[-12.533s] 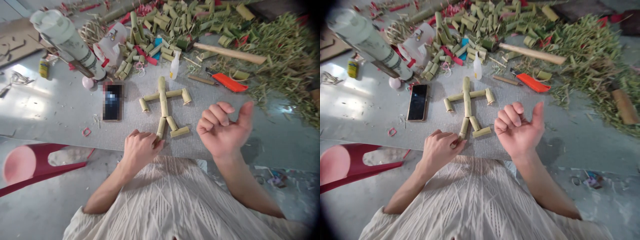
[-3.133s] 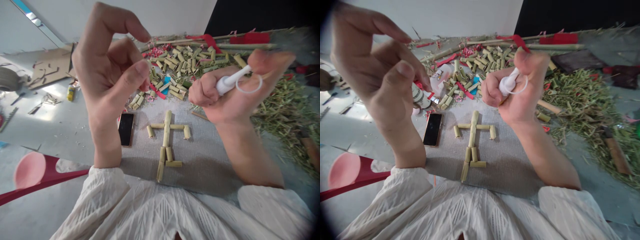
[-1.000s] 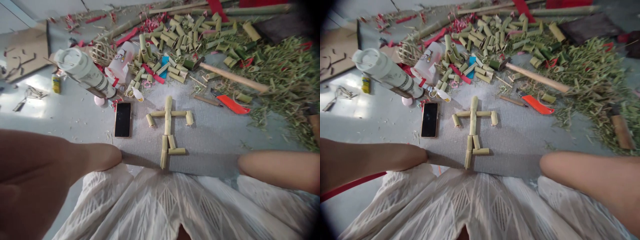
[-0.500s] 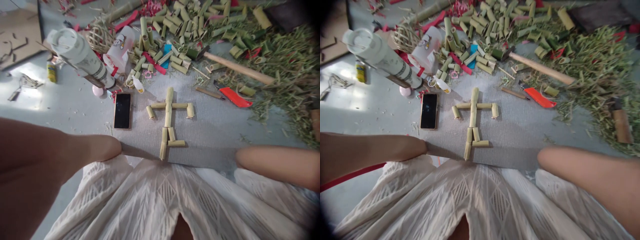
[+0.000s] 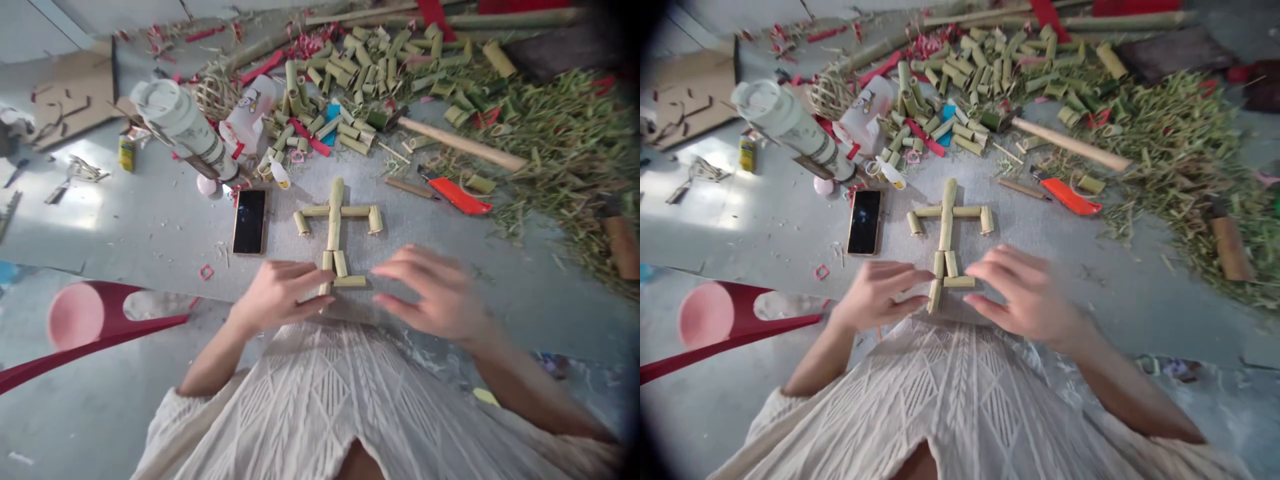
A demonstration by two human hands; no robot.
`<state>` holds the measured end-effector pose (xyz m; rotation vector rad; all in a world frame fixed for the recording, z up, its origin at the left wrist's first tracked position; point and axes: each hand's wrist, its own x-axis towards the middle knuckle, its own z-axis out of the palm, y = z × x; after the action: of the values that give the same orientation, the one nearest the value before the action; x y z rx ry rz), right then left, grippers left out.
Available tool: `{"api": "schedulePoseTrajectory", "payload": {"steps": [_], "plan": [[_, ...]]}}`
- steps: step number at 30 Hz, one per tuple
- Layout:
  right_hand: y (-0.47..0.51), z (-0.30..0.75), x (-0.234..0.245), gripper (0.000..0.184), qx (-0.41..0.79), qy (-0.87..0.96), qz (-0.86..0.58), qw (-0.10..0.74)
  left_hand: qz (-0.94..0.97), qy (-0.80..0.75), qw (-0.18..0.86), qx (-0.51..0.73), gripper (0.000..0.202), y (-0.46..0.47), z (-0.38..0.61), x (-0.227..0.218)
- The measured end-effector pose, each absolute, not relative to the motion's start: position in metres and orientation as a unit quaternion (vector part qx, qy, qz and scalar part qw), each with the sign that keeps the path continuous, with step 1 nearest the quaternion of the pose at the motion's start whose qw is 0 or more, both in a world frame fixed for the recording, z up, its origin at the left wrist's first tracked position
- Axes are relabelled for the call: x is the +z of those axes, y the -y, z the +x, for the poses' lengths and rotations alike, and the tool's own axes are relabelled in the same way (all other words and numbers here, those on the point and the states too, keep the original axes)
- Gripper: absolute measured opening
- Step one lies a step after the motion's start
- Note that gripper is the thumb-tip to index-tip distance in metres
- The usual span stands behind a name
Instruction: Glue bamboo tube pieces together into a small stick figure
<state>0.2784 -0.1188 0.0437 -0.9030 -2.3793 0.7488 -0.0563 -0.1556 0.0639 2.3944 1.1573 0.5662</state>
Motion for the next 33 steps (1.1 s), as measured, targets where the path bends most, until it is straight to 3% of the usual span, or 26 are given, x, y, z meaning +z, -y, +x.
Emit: {"api": "schedulePoseTrajectory", "payload": {"steps": [5,9,20,24,33], "plan": [[0.133,0.245,-0.003,0.047,0.271,0.886,-0.321,0.195,0.864,-0.453,0.187,0.118,0.04,0.17,-0.037,0.015],[0.141,0.234,-0.024,0.038,0.261,0.882,-0.338,0.2,0.862,-0.462,0.18,0.106,0.035,0.171,-0.043,0.003],[0.135,0.237,-0.027,0.027,0.256,0.875,-0.345,0.222,0.853,-0.456,0.21,0.14,0.024,0.17,-0.061,0.008],[0.136,0.238,-0.028,0.022,0.26,0.872,-0.346,0.229,0.831,-0.464,0.259,0.164,0.044,0.174,-0.061,0.011],[0.136,0.237,-0.027,0.041,0.271,0.866,-0.352,0.231,0.756,-0.612,0.186,0.137,0.036,0.184,-0.04,-0.002]]}}
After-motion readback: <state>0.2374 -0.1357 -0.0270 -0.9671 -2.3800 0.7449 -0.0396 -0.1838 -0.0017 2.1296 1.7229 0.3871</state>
